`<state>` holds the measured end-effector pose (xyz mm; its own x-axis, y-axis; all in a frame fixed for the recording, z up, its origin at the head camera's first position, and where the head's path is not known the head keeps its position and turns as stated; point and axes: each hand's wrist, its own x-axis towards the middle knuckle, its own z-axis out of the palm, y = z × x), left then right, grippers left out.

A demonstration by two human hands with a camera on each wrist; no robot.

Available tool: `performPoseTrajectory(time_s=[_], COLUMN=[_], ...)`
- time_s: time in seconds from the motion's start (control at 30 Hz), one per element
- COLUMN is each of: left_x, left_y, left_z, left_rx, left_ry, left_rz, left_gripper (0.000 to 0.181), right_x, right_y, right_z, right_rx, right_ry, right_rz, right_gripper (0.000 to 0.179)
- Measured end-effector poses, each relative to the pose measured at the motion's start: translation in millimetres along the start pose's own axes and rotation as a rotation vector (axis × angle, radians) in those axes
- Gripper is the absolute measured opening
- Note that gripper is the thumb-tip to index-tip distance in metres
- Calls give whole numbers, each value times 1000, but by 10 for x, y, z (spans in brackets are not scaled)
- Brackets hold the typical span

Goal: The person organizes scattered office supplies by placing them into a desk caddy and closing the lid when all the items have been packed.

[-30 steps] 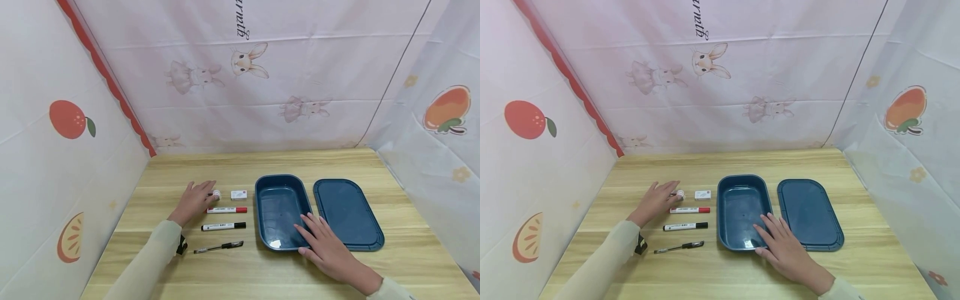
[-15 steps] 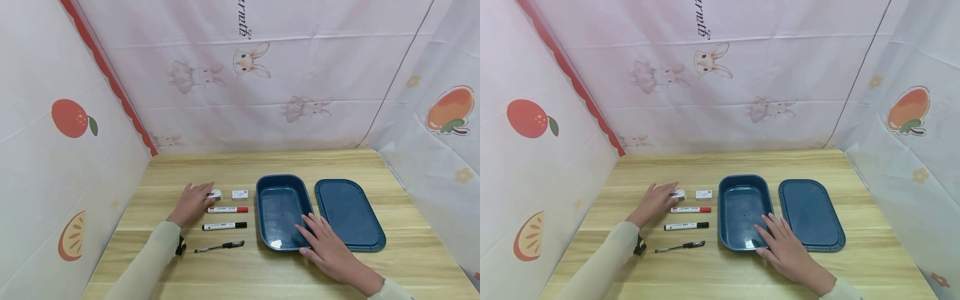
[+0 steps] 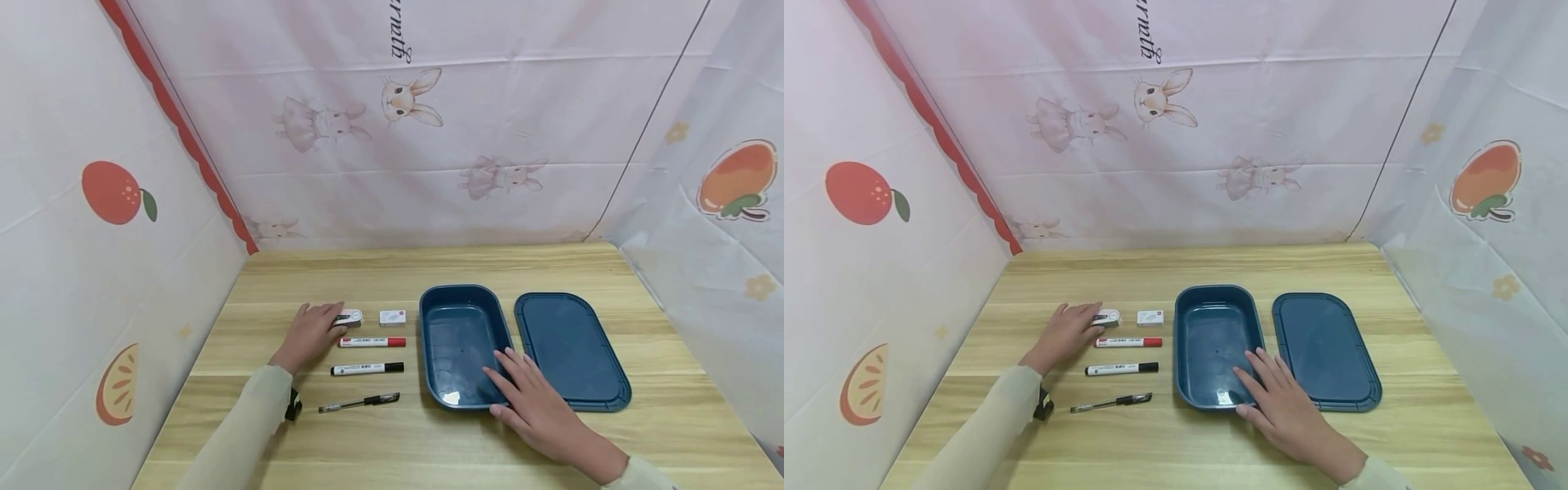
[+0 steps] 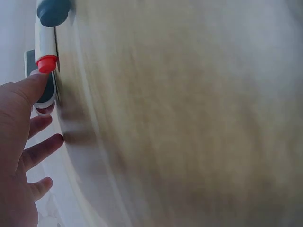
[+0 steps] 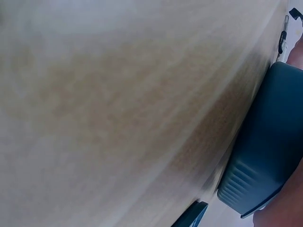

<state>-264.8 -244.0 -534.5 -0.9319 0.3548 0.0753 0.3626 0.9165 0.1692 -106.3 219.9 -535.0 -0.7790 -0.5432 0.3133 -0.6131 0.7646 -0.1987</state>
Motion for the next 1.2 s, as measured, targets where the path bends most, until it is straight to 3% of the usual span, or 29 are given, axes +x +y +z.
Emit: performPoseTrajectory(time_s=[0.5,1.2], left_x=[-30,-39], left_y=[-54,-15], left_z=[34,-87], left_rx=[-34,-85], left_ry=[51,70], left_rz=[31,-43], left_gripper=[52,49], right_x=[-8,-8], right_y=[7,1], right_z=[6,-34], right_rx=[17,32], right_ry=[-21,-25], right_rz=[23,28], right_gripper=[56,55])
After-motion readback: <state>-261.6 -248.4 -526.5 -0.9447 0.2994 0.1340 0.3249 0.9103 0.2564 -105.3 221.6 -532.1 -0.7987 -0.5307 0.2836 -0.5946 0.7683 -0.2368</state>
